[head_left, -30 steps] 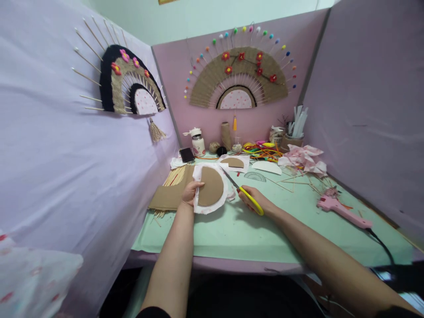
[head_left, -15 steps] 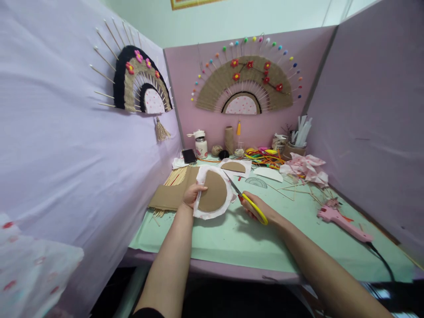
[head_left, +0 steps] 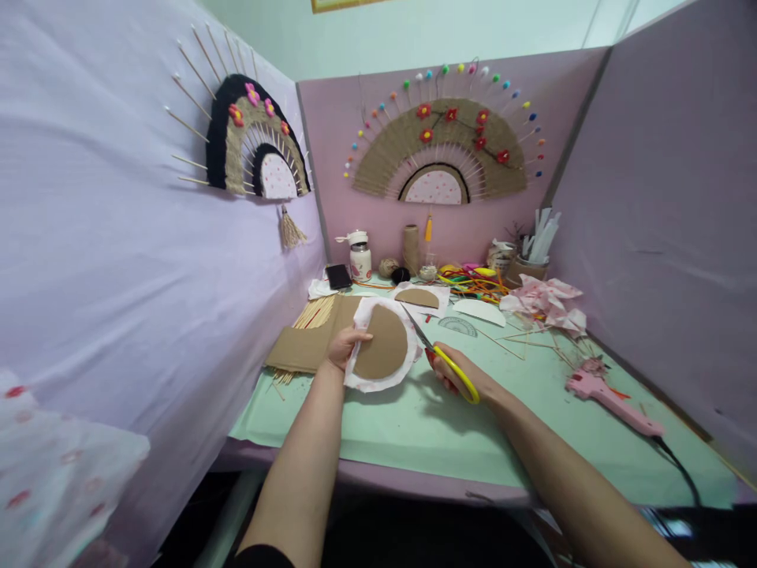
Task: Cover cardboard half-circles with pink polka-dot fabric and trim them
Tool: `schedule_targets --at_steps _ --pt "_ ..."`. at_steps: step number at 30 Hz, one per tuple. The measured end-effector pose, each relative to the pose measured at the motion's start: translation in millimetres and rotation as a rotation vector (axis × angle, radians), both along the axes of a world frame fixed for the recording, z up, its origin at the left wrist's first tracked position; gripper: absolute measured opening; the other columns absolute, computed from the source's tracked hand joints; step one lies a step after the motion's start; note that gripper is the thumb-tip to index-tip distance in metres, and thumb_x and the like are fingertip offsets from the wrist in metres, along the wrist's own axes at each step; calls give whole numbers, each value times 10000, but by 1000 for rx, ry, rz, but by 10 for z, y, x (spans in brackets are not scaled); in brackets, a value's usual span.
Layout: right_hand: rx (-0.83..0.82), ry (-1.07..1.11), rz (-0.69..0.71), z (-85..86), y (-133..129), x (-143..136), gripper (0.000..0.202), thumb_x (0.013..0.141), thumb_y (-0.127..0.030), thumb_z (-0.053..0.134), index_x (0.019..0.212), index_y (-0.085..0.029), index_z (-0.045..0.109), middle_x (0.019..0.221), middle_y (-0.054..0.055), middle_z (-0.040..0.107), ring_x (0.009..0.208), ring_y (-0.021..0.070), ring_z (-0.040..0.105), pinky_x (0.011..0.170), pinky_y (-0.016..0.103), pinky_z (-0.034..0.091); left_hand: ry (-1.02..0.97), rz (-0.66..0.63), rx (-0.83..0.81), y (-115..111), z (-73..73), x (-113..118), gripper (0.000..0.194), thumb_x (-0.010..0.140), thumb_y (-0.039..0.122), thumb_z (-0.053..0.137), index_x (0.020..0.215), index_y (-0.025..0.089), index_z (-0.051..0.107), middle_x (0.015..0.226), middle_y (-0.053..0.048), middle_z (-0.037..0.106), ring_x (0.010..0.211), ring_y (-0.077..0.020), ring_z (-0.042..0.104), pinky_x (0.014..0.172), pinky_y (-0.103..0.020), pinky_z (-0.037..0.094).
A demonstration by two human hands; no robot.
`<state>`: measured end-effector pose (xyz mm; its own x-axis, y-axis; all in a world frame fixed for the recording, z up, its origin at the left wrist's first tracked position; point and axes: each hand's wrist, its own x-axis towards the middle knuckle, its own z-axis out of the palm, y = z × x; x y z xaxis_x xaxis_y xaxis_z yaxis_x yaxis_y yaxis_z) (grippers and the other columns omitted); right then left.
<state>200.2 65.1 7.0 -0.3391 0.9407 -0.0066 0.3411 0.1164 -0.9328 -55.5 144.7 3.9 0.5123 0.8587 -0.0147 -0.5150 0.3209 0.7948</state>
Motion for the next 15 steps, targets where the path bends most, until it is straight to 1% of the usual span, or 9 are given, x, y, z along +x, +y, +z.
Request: schedule_targets --at_steps 10,15 --pt "2 -17 28 -43 26 34 449 860 -677 403 790 -237 344 636 -55 428 473 96 416 428 232 355 -4 -8 3 0 9 2 534 586 50 666 1118 76 646 952 -140 765 942 -333 719 900 -441 556" --pt "-9 -24 5 -42 21 32 434 865 -660 400 783 -237 344 626 -60 426 455 92 408 413 226 344 1 -1 -6 -5 9 3 529 581 58 672 1109 77 649 933 -136 768 906 -326 729 890 -439 561"
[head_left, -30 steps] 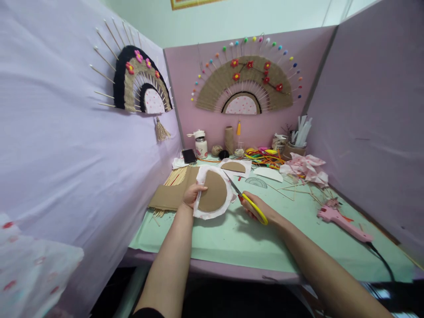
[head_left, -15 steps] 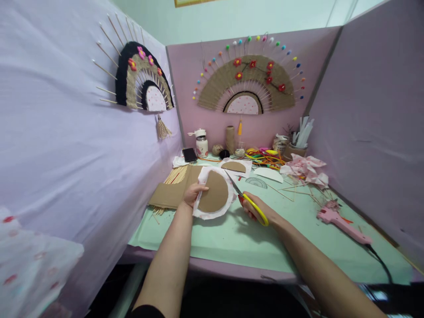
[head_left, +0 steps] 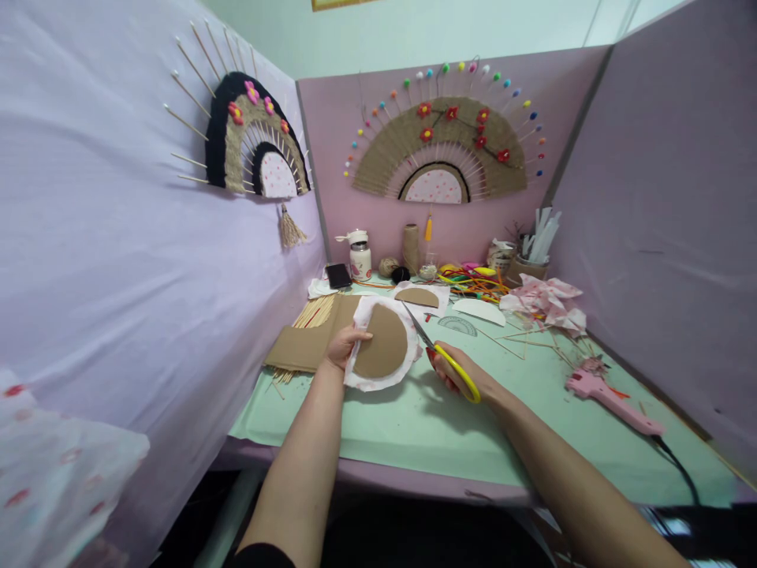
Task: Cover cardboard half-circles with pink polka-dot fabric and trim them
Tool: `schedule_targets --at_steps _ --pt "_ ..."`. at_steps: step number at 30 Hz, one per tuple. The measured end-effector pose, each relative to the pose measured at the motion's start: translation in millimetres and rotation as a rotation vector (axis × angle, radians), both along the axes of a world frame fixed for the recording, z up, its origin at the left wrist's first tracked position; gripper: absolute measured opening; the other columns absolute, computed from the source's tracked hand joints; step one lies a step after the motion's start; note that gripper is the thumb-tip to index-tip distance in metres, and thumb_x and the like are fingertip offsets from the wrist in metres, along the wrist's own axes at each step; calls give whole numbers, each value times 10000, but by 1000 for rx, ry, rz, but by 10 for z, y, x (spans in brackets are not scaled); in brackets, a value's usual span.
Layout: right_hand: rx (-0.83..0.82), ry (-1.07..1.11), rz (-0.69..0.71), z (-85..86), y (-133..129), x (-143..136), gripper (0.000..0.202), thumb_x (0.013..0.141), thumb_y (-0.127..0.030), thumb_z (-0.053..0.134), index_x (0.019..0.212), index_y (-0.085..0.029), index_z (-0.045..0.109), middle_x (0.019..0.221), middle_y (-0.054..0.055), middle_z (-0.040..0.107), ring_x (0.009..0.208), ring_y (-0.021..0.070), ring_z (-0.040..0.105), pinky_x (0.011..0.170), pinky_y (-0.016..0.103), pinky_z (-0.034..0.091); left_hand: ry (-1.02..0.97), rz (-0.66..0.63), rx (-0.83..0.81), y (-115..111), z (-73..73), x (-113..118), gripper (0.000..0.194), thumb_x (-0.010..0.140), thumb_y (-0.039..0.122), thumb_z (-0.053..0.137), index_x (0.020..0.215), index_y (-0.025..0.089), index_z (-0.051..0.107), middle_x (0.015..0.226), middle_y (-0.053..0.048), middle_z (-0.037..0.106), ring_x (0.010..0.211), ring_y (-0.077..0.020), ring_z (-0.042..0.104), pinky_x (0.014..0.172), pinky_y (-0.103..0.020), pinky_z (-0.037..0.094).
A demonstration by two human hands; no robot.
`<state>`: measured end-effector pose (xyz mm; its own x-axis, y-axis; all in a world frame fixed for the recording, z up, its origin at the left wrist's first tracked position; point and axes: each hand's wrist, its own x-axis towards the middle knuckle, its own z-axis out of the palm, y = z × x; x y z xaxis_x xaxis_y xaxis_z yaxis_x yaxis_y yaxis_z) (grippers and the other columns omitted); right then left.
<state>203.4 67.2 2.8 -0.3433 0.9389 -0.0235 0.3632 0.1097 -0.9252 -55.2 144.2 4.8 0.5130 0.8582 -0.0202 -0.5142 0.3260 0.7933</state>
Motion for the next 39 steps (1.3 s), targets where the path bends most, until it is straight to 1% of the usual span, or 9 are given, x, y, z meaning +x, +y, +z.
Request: schedule_targets --at_steps 6,15,19,25,31,39 --pt "11 11 -8 8 -8 -6 419 873 -642 396 781 -235 352 627 -61 427 453 88 405 397 212 332 4 7 0 -5 9 4 570 589 45 655 1158 70 628 954 -142 764 922 -325 725 891 -429 560" --pt "31 26 -12 -45 19 18 429 869 -648 410 771 -235 347 613 -66 425 418 80 386 366 207 305 8 9 -3 -26 29 14 610 601 54 637 1210 88 608 960 -126 767 908 -307 731 868 -405 569" --pt "33 10 -32 8 5 14 403 870 -616 425 763 -234 349 602 -71 413 410 79 392 373 208 312 20 3 -11 -17 34 8 578 591 49 640 1168 66 627 952 -144 764 893 -313 733 863 -408 571" --pt "40 -40 -60 104 -36 7 371 836 -576 469 748 -233 359 581 -74 410 415 84 394 388 216 312 23 -2 -13 -17 33 4 531 584 55 661 1115 65 648 928 -139 766 898 -319 731 869 -419 570" --pt "60 -85 -76 113 -24 50 341 826 -547 490 747 -232 384 558 -74 402 432 95 396 412 229 307 22 -17 -11 -31 49 15 504 573 67 682 1077 65 662 911 -143 766 900 -329 729 874 -427 568" --pt "83 -122 -90 119 -8 106 315 809 -508 523 727 -227 407 550 -62 420 470 100 374 431 230 290 25 -27 -9 -31 48 23 544 588 62 662 1131 72 636 964 -149 761 922 -325 725 884 -429 561"
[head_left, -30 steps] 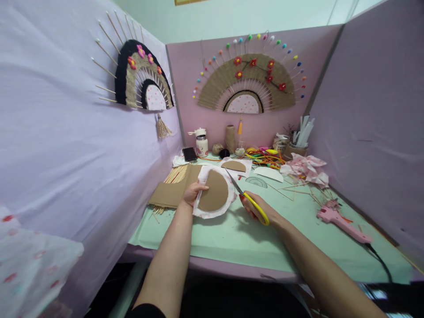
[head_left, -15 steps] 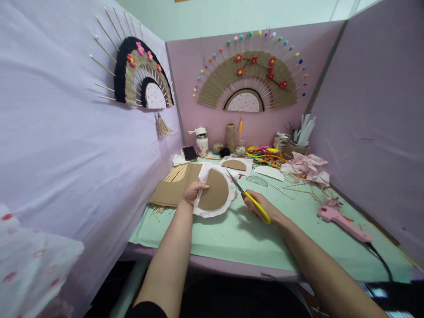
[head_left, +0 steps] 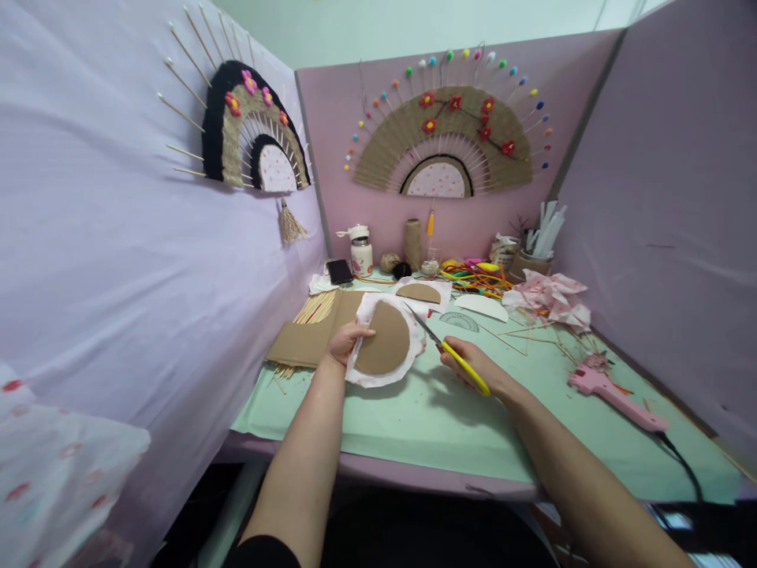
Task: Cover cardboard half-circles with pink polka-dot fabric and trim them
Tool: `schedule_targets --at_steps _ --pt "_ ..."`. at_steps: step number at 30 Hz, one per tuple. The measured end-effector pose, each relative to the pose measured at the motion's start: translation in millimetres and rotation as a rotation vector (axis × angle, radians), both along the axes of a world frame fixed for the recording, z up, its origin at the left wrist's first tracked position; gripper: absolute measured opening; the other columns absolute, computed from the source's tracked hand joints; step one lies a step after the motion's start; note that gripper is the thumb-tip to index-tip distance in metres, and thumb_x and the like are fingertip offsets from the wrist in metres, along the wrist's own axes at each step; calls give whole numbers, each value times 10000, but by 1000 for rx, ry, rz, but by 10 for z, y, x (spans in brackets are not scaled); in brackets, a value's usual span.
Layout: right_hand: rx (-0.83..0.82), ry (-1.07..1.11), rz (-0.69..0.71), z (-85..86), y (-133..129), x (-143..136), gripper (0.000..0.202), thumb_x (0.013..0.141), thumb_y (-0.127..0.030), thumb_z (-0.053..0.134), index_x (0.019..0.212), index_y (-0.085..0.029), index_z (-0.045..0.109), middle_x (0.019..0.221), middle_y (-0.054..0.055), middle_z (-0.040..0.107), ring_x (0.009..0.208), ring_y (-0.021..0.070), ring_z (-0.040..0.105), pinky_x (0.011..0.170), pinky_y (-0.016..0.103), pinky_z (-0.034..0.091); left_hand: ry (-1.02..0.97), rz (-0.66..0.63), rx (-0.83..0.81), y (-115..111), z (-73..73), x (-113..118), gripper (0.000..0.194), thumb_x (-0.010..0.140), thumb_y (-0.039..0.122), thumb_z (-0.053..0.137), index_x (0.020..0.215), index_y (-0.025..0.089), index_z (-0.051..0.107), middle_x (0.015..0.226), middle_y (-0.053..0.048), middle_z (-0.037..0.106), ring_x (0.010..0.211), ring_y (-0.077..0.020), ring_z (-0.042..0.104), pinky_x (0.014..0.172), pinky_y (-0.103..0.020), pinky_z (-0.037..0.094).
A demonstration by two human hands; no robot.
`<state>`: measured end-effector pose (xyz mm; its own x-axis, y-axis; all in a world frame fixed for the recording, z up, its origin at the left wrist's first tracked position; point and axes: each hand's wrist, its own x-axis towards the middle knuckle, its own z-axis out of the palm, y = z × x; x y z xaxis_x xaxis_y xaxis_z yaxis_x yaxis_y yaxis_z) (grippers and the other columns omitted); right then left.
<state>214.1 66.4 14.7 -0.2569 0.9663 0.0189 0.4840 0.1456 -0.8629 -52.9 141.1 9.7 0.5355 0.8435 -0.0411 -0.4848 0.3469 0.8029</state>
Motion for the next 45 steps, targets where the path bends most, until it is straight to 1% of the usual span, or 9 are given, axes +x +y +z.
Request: schedule_targets --at_steps 6,9,15,26,32,37,41,45 --pt "2 -5 2 -2 12 18 280 803 -475 520 727 -225 418 549 -68 403 468 98 357 438 231 280 3 1 2 -18 19 8 494 573 63 689 1067 79 660 911 -135 768 862 -317 736 850 -428 573" --pt "6 -21 -9 2 16 33 281 794 -469 529 716 -224 414 554 -69 398 473 97 359 448 234 285 5 1 3 -16 19 9 480 571 66 692 1050 75 662 912 -140 766 876 -324 733 857 -434 570" --pt "3 -20 -10 11 25 70 302 773 -481 551 699 -225 406 549 -69 397 485 99 368 449 232 288 11 0 0 -6 3 6 482 581 61 682 1062 78 657 933 -146 763 917 -331 725 883 -440 559" --pt "10 -40 -2 -2 64 155 304 753 -455 575 670 -227 392 513 -75 388 478 99 363 452 229 278 13 -23 -6 -10 1 19 541 590 63 677 1129 84 639 919 -122 766 872 -301 736 865 -412 567" --pt "35 -68 6 8 77 177 279 751 -436 556 665 -224 396 548 -64 395 511 106 360 477 235 274 19 -23 -1 -11 3 23 504 586 65 692 1089 81 652 897 -128 767 865 -310 736 848 -418 574" --pt "45 -98 27 24 93 179 277 723 -435 577 661 -216 419 593 -45 429 552 118 379 509 246 303 32 -31 -2 -7 -6 22 512 577 63 699 1087 81 651 898 -134 765 876 -313 734 845 -411 576" --pt "70 -84 60 27 85 183 289 750 -458 568 681 -213 432 621 -29 460 576 132 397 527 258 322 45 -46 -7 -8 -15 23 539 572 66 696 1109 92 647 925 -131 764 881 -311 734 813 -392 585" --pt "76 -86 81 22 76 185 302 753 -484 559 695 -218 430 641 -16 474 585 145 406 531 268 324 65 -68 -18 -16 -12 24 540 577 73 702 1113 104 647 911 -117 765 824 -295 741 736 -360 596"
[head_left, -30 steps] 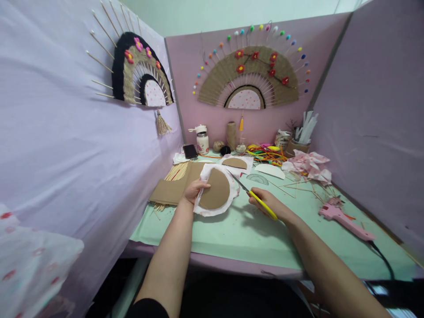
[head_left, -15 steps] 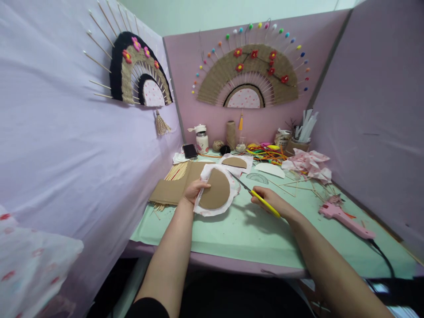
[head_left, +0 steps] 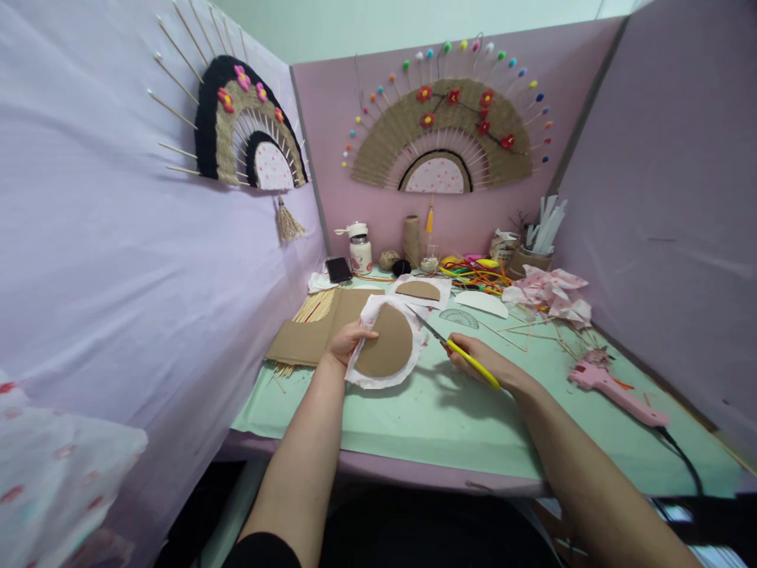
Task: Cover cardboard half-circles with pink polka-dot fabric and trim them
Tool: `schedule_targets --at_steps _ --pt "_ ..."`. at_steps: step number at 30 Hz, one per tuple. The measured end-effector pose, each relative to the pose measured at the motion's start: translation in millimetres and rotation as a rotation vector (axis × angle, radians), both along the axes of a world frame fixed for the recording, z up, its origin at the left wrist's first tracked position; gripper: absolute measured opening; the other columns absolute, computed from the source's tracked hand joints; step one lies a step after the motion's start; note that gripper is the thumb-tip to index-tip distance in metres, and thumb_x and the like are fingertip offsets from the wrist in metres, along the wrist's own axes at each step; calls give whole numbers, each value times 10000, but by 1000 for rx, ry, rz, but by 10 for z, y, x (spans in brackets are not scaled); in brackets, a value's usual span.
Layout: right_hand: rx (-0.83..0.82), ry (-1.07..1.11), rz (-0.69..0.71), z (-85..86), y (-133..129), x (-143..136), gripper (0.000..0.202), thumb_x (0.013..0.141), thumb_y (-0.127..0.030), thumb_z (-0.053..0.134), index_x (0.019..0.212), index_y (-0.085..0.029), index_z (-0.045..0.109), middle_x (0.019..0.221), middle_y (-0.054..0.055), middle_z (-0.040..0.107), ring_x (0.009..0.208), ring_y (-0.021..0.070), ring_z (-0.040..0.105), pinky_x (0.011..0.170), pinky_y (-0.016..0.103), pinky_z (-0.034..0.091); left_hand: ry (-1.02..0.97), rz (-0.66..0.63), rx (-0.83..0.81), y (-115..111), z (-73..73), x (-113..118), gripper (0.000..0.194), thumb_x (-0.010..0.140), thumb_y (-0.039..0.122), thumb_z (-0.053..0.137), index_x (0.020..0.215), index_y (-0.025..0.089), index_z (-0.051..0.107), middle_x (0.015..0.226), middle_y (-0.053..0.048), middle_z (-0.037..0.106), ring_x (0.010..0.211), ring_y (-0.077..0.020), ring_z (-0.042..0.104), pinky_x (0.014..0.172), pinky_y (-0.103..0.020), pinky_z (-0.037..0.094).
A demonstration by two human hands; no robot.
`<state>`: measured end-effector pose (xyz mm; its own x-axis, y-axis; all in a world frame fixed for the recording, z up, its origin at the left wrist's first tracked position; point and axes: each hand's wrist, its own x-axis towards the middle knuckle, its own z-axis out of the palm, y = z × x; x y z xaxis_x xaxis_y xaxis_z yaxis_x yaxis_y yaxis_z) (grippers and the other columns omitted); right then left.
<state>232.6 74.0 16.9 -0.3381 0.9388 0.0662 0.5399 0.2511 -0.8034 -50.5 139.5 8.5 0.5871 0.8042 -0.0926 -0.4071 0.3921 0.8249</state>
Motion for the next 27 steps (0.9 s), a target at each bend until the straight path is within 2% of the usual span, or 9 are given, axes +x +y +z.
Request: schedule_targets --at_steps 4,15,27 --pt "-8 -6 3 -6 -4 6 322 753 -516 546 709 -218 433 648 -20 473 592 144 404 532 262 322 13 -17 -10 -9 4 7 550 573 76 714 1118 109 644 888 -106 765 784 -286 742 688 -345 596" --pt "6 -45 6 -18 4 20 326 754 -521 525 704 -219 413 647 -20 458 599 141 393 542 262 316 45 -11 -15 4 -26 2 622 568 78 730 1177 114 605 914 -114 763 774 -281 740 702 -351 590" --pt "14 -72 4 -37 22 33 360 764 -551 513 696 -215 403 642 -27 432 601 138 388 545 268 314 50 -9 -21 -22 11 19 671 550 79 739 1201 114 581 911 -108 760 761 -268 738 646 -319 583"
